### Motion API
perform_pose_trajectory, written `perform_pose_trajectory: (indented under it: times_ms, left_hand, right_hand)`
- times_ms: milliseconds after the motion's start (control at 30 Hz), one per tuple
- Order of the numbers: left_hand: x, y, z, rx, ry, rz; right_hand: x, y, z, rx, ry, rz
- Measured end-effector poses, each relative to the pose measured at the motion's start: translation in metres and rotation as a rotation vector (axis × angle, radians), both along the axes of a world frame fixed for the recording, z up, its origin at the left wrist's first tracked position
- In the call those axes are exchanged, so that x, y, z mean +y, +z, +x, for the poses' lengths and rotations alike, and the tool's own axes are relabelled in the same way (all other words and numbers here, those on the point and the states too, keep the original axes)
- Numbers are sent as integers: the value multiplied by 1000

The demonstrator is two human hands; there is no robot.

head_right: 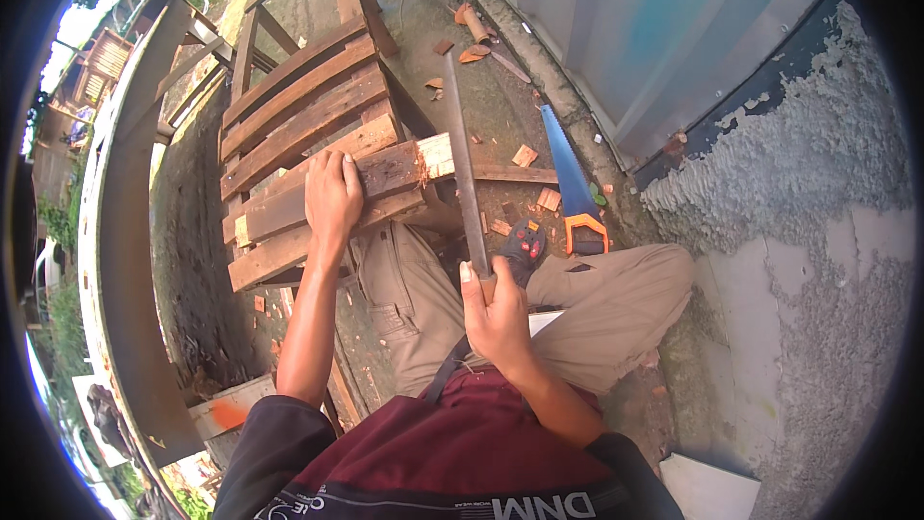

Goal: The person uses a hand saw to cut a wooden plank placed on a wooden pallet. They hold the plank with one hand and saw with the other, then switch to a machete to split the cut piece. The person continues sawing another section of the plank.

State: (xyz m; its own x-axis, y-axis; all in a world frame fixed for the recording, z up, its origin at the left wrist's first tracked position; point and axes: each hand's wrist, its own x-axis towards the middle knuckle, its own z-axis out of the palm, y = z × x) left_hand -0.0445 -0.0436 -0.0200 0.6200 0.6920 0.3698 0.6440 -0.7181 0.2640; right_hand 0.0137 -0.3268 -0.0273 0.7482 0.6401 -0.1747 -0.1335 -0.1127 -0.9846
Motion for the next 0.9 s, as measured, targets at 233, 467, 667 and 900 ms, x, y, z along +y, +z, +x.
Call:
perform_pose_trajectory:
  times_ms: [233,467,667,900]
  left_hand:
    - [1,-4,0,-60,-8,45]
    - [2,-5,-1,-84,-10,46]
    - [4,-6,0,-66,-7,61]
    - [2,-5,0,-63,3,58]
  right_hand:
    - [-4,-31,-24,-120,104,-71]
    - [-10,-22,-15,-164,103,-107]
    - [3,-9,-11,-59,183,-146]
    - [7,20,-9,-122,236,-199]
